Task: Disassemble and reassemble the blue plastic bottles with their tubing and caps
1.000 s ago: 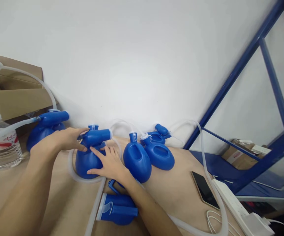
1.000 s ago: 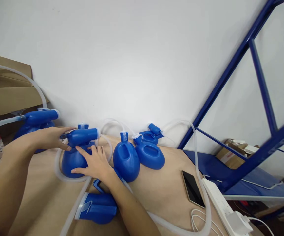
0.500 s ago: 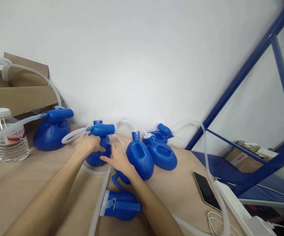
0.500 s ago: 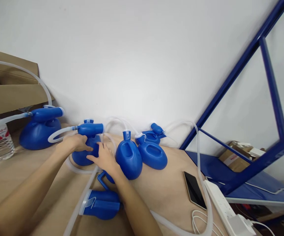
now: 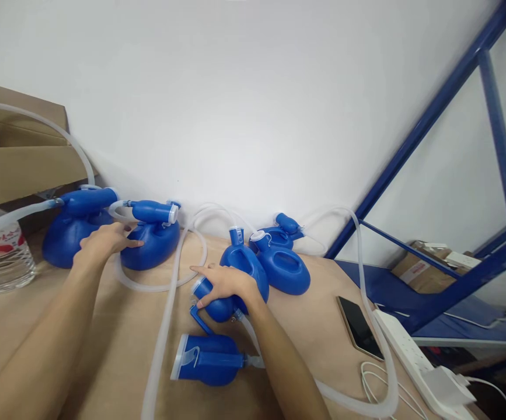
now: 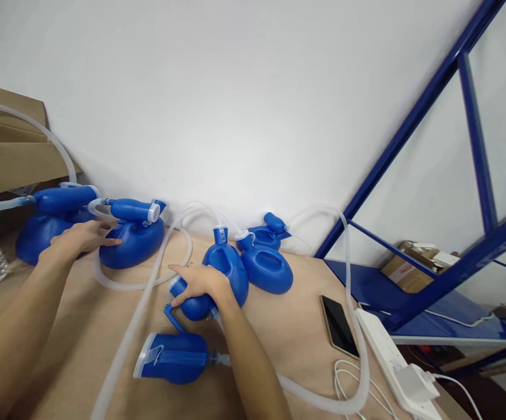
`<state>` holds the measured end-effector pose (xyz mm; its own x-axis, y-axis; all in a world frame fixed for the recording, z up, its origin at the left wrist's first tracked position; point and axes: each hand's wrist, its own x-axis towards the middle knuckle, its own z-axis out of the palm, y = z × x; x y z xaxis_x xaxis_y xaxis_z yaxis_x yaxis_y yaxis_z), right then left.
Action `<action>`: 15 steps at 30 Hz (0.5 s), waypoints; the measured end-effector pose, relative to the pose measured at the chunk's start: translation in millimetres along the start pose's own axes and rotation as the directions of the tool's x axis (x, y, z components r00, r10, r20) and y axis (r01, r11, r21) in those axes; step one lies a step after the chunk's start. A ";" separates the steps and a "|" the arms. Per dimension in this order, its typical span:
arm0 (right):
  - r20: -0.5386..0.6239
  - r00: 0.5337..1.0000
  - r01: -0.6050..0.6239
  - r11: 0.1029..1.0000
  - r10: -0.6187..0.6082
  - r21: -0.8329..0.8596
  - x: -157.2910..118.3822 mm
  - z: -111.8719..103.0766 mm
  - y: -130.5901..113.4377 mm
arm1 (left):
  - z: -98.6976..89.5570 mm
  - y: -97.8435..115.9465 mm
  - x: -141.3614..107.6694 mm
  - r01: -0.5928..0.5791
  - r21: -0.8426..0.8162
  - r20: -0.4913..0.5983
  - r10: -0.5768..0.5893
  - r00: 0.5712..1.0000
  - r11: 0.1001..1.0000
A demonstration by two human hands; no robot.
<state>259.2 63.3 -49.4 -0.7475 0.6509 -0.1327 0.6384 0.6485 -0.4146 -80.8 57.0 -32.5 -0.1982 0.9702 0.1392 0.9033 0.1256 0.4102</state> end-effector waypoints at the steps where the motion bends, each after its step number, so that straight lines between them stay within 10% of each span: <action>1: -0.041 0.999 0.031 0.999 -0.031 0.010 -3.9 -5.6 -2.5 | -1.5 0.6 -1.7 0.096 0.035 -0.028 -0.095 0.995 0.995; 5: -0.263 0.959 0.128 0.990 -0.109 0.054 -38.0 -40.9 -10.7 | -14.6 39.7 -16.5 0.132 0.105 -0.062 -0.126 0.990 0.986; 8: -0.410 0.907 0.147 0.984 -0.095 0.097 -73.4 -67.4 -12.9 | -29.0 98.9 -44.4 -0.232 0.030 0.072 0.229 0.971 0.972; 11: -0.552 0.833 0.147 0.975 -0.032 0.165 -96.7 -84.0 -13.8 | -34.4 157.0 -85.6 -0.445 -0.267 0.380 0.517 0.767 0.855; 13: -0.727 0.682 0.155 0.956 0.079 0.249 -101.5 -90.4 -13.8 | -28.3 183.8 -112.1 -0.460 -0.302 0.583 0.544 0.604 0.835; 15: -0.871 0.448 0.199 0.928 0.201 0.316 -102.2 -95.0 -12.6 | -15.0 198.5 -131.1 -0.523 -0.244 0.651 0.537 0.536 0.817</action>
<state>345.0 26.1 55.0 -0.0467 0.7657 0.6415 0.3853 0.6063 -0.6956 118.8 -48.4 44.3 0.6268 0.7223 -0.2921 0.7489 -0.4550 0.4819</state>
